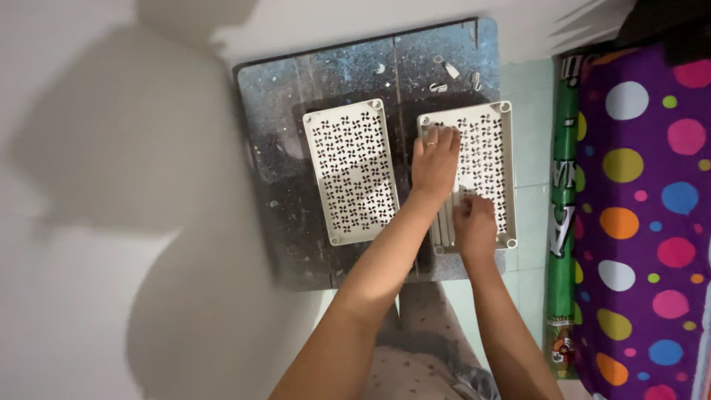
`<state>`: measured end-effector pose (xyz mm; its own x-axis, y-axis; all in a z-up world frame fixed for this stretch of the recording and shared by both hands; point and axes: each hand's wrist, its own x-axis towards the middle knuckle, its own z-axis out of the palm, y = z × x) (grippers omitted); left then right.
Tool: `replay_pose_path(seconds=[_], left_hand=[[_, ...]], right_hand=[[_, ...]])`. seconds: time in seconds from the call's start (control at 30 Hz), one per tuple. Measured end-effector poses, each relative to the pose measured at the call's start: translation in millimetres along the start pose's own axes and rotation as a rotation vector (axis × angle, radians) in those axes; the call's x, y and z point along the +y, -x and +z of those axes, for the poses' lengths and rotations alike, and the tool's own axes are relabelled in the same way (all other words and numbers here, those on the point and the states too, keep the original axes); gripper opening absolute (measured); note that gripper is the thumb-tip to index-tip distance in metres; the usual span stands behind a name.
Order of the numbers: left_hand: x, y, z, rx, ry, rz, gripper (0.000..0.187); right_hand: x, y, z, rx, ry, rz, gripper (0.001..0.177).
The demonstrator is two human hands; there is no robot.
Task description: The person assembles a small white plastic shelving unit by inserting cylindrical legs into perforated panels and connecting them with plastic connectors. The person repeatedly inserts and removes parts to align them correctly.
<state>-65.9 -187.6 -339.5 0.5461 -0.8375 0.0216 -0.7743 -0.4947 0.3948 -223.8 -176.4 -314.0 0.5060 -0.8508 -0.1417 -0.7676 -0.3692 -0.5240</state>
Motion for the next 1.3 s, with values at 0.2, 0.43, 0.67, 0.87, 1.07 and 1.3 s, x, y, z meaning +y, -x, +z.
replay_pose_path(seconds=[0.2,0.43,0.67,0.87,1.07,1.3], left_hand=[[4,-5,-1,-0.056,0.032,-0.027,0.033],[14,-14,-20,0.032,0.327,-0.046,0.025],[-19,-13,-48,0.15,0.988,-0.421,0.013],[-133,16,-77,0.36,1.231,-0.546,0.012],[-195,62,-83,0.359,1.045,-0.307,0.017],[-274,71,-39,0.381,1.025,-0.475,0.039]], right_hand=[[1,1,1,0.018,-0.007,-0.085,0.018],[7,1,1,-0.058,-0.011,0.046,0.023],[-1,-9,-44,-0.309,-0.262,0.195,0.025],[-55,-34,-97,-0.332,-0.689,-0.012,0.026],[-152,-64,-74,-0.208,-0.885,-0.162,0.017],[-269,-112,1,-0.368,-1.312,-0.435,0.017]])
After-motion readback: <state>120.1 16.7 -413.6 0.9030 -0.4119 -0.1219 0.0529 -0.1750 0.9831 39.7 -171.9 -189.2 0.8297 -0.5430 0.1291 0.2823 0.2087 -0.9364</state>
